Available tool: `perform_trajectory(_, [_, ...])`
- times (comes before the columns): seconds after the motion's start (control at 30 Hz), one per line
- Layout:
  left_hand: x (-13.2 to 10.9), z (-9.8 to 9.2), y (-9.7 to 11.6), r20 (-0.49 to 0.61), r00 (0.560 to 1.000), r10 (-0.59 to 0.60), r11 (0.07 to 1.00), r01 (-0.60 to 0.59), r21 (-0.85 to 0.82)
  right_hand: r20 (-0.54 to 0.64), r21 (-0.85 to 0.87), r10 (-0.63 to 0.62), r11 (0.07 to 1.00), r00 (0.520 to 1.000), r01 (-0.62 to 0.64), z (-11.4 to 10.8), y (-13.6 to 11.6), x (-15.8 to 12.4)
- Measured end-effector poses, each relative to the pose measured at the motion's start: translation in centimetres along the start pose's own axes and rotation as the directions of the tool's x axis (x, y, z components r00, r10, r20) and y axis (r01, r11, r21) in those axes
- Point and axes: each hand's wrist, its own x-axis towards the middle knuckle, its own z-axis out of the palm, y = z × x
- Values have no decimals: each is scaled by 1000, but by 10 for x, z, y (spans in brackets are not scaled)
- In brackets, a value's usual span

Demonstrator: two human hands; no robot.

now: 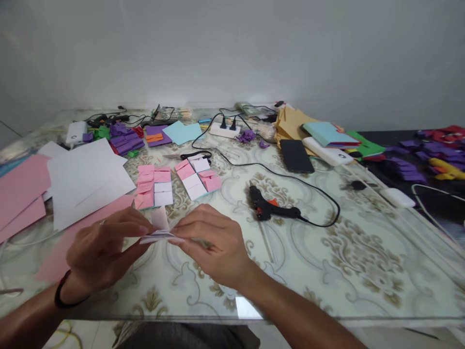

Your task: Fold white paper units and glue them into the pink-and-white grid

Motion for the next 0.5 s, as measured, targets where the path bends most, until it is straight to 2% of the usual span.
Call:
perform_trajectory(0.1, [-5,2,-3,-5,994,-109,992,109,-63,-17,45,46,998,999,-45,1,-2,0])
perform_trajectory(0.2, [-7,2,-4,24,983,-183,982,183,-42,18,62,134,989,991,-135,1,-2,1])
perform_trajectory(0.37, [2,0,-2,197,954,-226,974,215,77,93,25,186,982,978,-189,2,-2,3])
perform_trajectory(0.5, [8,1,-1,240,934,-265,963,246,107,101,-11,228,974,968,-228,1,-3,2])
